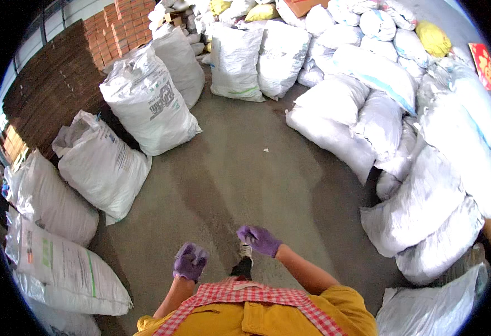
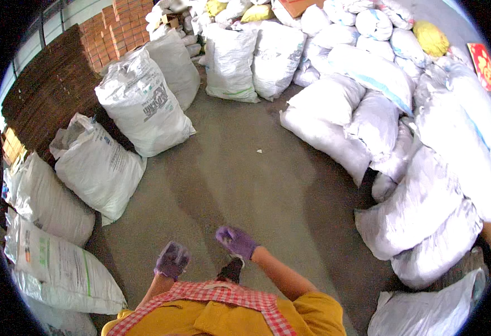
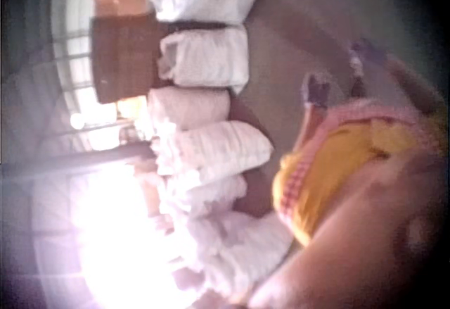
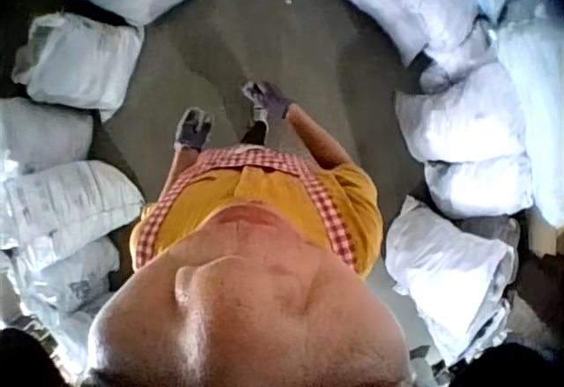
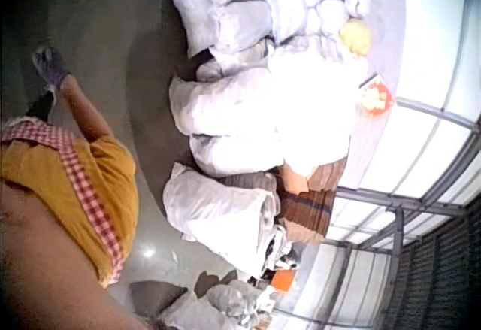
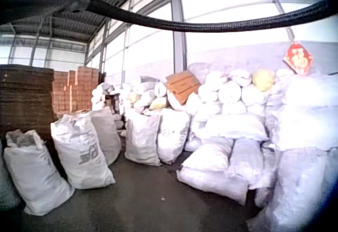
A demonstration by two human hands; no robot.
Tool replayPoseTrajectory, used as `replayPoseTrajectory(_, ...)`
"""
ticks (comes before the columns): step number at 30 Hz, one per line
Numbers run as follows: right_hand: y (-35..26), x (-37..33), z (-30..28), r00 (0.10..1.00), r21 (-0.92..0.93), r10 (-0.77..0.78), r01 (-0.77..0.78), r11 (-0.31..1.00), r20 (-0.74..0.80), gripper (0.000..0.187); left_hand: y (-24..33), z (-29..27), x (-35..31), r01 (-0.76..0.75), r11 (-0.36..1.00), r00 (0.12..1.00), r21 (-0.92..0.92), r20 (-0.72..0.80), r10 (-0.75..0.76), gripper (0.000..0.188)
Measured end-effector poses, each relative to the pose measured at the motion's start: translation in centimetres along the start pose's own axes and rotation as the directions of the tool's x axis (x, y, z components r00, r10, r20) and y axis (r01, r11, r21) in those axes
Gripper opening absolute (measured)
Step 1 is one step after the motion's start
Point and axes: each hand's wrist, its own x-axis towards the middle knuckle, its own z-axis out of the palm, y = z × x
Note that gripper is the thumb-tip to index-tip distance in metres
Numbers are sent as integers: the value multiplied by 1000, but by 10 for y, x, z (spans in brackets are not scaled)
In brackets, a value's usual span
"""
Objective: The person picks up grey plastic cups from a large white sack, inspects them by turning them over, and places them into a second sack. The person moves through a warehouse environment filled with sacks and boxes while handling the cups.
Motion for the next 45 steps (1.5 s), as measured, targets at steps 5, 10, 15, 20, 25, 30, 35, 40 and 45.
replayPoseTrajectory(5,140,39,-78,883,-526,394,-216,823,254,40,-27,33,207,-179,903,969,391,227,94,28)
replayPoseTrajectory(10,180,84,-182,663,-462,719,-581,670,208,48,11,175,364,165,986,956,-1,247,-160,29)
replayPoseTrajectory(15,315,110,-210,631,-353,773,-710,609,65,41,27,233,526,428,902,856,46,300,-421,25)
replayPoseTrajectory(20,406,236,-300,616,-230,770,-735,638,168,37,-32,190,723,-137,893,883,429,461,-86,26)
replayPoseTrajectory(25,454,475,-429,663,-284,748,-723,629,-31,43,19,182,850,17,951,968,308,234,-93,26)
replayPoseTrajectory(30,463,720,-542,957,-389,281,-287,875,-75,38,52,144,967,-65,998,997,6,37,65,21)
replayPoseTrajectory(35,472,906,-608,949,-201,315,-311,929,-15,30,65,105,1108,-42,981,999,188,13,40,9)
replayPoseTrajectory(40,507,1025,-682,961,-272,224,-262,926,-161,23,151,178,1285,54,920,985,-389,169,14,14)
replayPoseTrajectory(45,517,1144,-794,948,-277,-4,-89,957,-319,23,190,214,1404,57,976,982,-210,-165,-92,33)
